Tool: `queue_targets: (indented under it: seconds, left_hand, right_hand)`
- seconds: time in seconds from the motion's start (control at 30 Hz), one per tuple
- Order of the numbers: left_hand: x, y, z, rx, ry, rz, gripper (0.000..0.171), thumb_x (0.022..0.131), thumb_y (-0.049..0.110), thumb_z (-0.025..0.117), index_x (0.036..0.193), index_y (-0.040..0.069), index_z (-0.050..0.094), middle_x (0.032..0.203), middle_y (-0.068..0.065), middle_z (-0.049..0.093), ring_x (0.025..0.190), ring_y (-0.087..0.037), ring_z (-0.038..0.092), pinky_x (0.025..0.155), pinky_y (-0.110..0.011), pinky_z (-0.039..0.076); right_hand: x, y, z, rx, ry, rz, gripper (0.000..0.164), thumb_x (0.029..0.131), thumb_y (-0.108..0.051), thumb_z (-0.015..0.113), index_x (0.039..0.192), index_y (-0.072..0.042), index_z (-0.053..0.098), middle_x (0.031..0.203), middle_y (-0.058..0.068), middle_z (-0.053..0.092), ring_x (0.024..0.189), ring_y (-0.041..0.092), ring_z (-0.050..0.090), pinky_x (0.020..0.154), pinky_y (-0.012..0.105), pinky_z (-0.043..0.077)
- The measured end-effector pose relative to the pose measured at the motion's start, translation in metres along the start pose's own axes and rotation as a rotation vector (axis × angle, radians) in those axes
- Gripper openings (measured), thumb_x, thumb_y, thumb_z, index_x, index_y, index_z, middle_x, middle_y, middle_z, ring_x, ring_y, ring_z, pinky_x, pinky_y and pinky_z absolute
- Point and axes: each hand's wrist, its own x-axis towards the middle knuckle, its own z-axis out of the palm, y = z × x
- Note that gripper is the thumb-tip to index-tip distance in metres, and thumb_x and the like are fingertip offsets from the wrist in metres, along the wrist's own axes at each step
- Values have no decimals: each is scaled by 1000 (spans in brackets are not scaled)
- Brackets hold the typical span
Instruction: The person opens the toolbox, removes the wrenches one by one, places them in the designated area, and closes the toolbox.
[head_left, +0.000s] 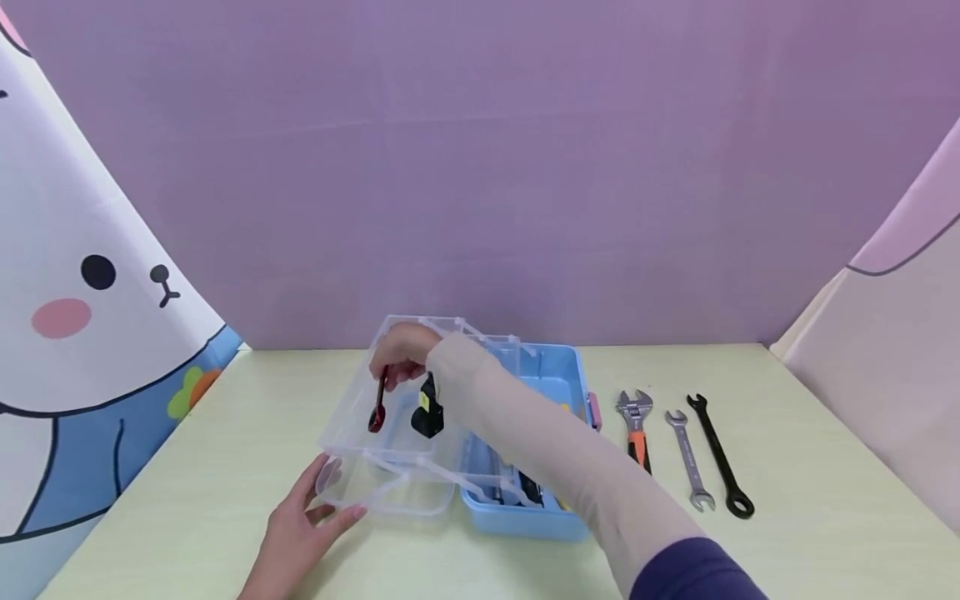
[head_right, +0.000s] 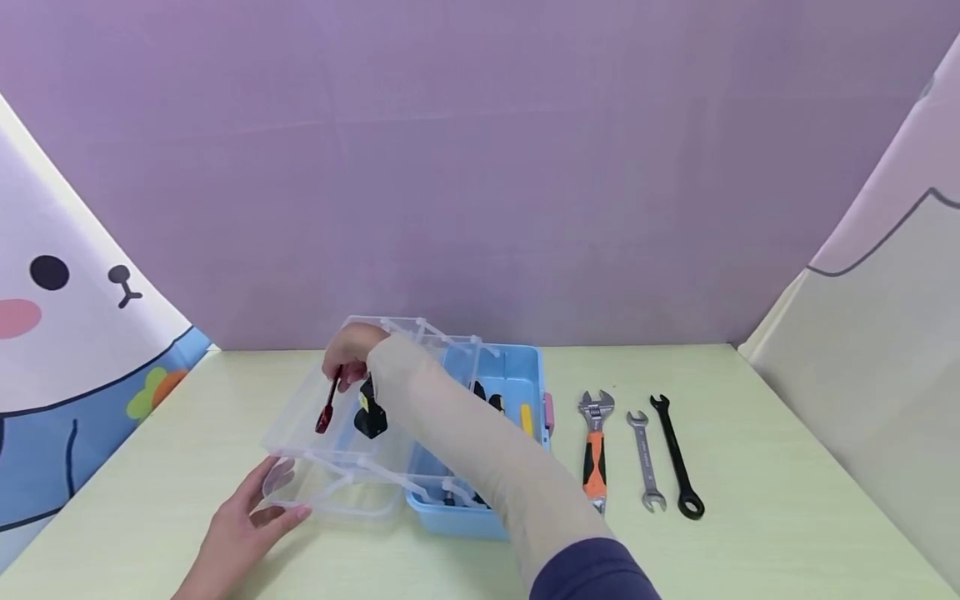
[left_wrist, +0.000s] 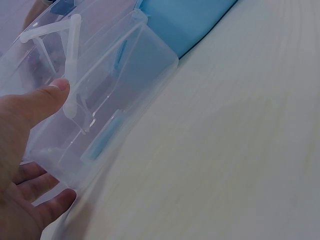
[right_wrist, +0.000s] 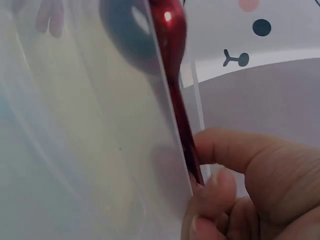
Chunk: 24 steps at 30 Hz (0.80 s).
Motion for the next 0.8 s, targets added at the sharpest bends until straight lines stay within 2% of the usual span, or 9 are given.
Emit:
queue_targets:
  seconds: [0.2, 0.4, 0.53, 0.8]
  left_hand:
    - [7, 0, 2, 22, -39, -40, 99, 77, 48, 75, 151, 9, 21, 146, -30, 36, 109, -38, 61, 93, -48, 52]
    - [11, -4, 1, 34, -65, -59, 101, 78, 51, 73, 152, 9, 18, 147, -31, 32, 111, -41, 60, 94, -49, 51]
    - [12, -7, -3, 19, -78, -89, 104, 78, 52, 72, 153, 9, 14, 149, -30, 28, 116, -43, 56, 94, -47, 52]
    - [13, -12, -6, 1, -70, -100, 106, 77, 51, 74, 153, 8, 13, 150, -29, 27, 117, -43, 55, 93, -45, 52]
  right_hand:
    - [0, 8, -5, 93, 3, 17, 20, 88, -14, 67, 72, -3, 71, 57, 3, 65, 40, 6, 42, 41, 18, 36]
    - [1, 10, -1, 157, 61, 6, 18, 86, -14, 70, 72, -3, 70, 62, 5, 69, 40, 7, 44, 42, 19, 38]
    - [0, 7, 3, 180, 86, -4, 18, 85, -15, 71, 72, -3, 69, 67, 7, 71, 41, 8, 45, 42, 19, 39]
    - [4, 1, 10, 186, 107, 17, 18, 85, -16, 72, 73, -4, 70, 65, 7, 70, 42, 10, 44, 42, 20, 37]
